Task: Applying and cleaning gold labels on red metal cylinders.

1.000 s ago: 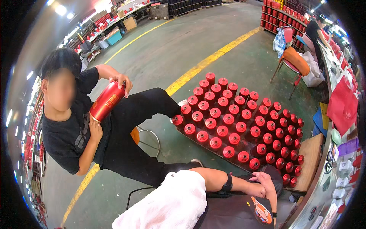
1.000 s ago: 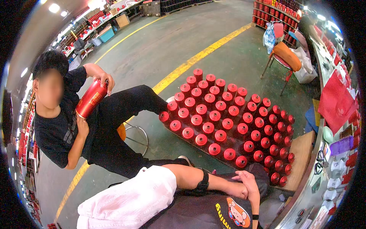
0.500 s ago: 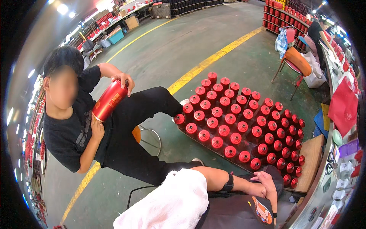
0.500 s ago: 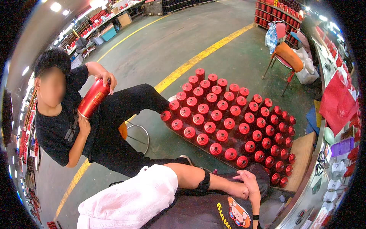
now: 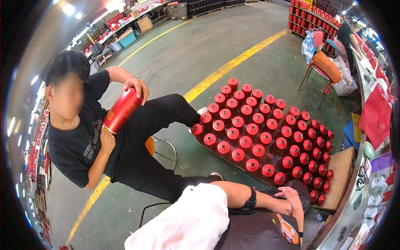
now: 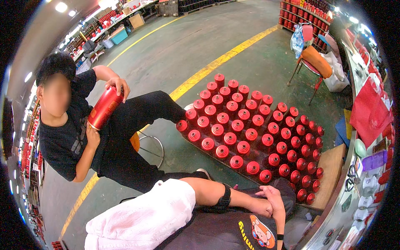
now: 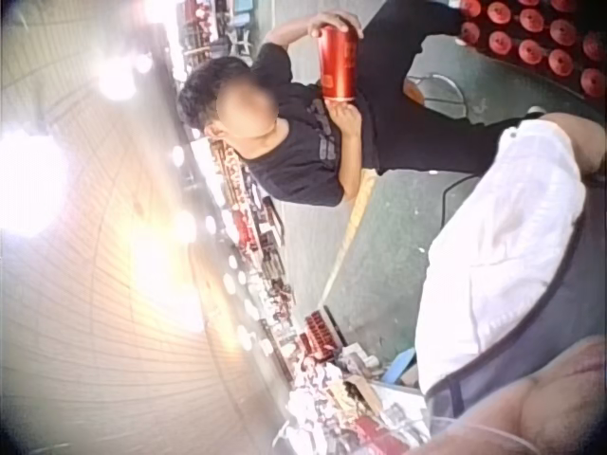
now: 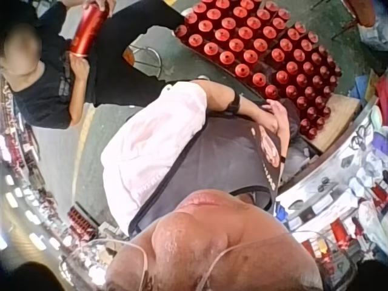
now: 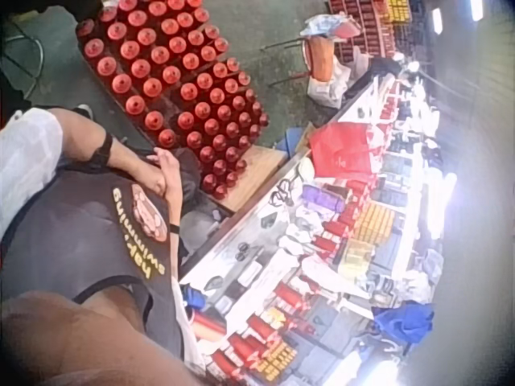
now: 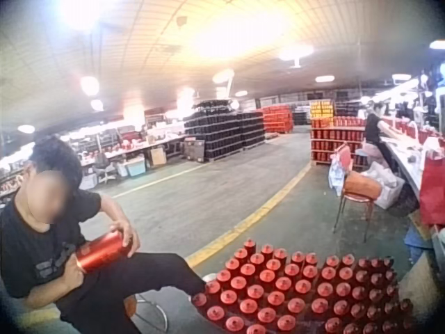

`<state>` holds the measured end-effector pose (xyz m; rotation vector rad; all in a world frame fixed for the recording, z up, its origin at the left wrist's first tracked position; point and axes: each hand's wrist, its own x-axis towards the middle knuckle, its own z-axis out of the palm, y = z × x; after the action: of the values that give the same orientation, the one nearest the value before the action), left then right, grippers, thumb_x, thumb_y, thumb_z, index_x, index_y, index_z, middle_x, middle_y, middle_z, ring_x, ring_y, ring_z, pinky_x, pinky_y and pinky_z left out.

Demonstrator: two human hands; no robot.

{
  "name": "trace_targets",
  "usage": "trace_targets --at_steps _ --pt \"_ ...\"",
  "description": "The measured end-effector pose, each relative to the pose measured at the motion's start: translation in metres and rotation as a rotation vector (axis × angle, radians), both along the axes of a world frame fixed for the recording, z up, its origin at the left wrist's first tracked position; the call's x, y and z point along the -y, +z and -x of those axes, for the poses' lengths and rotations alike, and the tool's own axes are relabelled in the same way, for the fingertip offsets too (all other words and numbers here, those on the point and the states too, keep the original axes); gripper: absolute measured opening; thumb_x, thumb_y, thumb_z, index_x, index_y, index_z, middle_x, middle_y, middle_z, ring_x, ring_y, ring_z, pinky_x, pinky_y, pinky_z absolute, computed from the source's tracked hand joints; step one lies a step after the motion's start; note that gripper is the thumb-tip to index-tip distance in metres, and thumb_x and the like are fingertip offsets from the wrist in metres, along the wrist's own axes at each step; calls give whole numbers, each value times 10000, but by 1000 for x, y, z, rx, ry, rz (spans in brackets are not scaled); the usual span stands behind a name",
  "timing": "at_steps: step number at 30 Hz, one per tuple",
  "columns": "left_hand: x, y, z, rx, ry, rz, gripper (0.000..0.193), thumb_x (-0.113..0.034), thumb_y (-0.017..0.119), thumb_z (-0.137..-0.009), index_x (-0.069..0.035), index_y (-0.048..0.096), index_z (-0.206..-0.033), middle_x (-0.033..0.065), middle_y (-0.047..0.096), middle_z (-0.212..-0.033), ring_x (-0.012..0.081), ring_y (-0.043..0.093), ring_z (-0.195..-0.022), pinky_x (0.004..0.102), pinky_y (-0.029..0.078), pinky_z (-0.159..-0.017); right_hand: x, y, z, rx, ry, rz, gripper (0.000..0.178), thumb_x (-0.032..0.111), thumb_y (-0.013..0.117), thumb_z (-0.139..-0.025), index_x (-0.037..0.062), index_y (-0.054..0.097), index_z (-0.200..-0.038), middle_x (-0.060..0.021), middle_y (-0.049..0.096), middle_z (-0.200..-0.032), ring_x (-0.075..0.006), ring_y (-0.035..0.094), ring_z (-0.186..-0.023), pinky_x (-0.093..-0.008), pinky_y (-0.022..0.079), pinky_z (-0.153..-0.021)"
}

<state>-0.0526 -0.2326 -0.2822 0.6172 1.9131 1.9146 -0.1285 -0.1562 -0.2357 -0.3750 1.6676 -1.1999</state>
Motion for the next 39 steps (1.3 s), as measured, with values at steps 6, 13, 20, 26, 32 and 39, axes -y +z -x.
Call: trace_targets --at_steps 6,13,20,26,32,39 --pt "-1 1 1 33 -10 8 156 -127 629 -836 -2 707 -884 88 701 -782 184 657 -718 348 501 -665 -2 0 0 43 -21 5 322 251 553 -994 -31 612 -1137 -167 698 -921 -254 690 -895 -350 542 -824" --pt "-2 -4 -1 41 -2 67 133 -100 620 -828 -5 708 -858 76 681 -737 162 638 -660 340 490 -605 -2 -2 2 44 -7 4 318 250 546 -999 -24 607 -1149 -168 698 -927 -256 688 -897 -354 542 -820" --pt "-14 -42 7 -80 -15 22 138 -107 614 -832 -4 705 -845 74 673 -717 164 628 -642 343 485 -593 -3 -3 2 50 0 8 317 248 535 -1006 -22 601 -1158 -164 699 -926 -250 690 -894 -352 538 -824" --pt "-28 -62 6 15 -17 -302 228 -93 616 -882 5 687 -1075 132 706 -979 242 640 -964 400 486 -847 -3 -8 4 13 14 21 319 253 540 -1005 -23 599 -1153 -160 698 -919 -245 692 -888 -346 533 -836" --pt "-24 -40 8 -20 -26 -68 180 -105 610 -867 3 690 -988 111 689 -877 217 630 -837 381 482 -745 -4 -9 4 24 10 25 327 255 551 -1000 -30 597 -1153 -162 697 -918 -249 691 -889 -357 541 -826" --pt "-9 -12 1 12 -35 5 153 -118 603 -851 0 694 -886 86 669 -757 187 618 -687 358 476 -626 -3 -6 3 24 -3 23 339 264 562 -994 -37 597 -1147 -168 694 -921 -249 688 -885 -353 544 -821"
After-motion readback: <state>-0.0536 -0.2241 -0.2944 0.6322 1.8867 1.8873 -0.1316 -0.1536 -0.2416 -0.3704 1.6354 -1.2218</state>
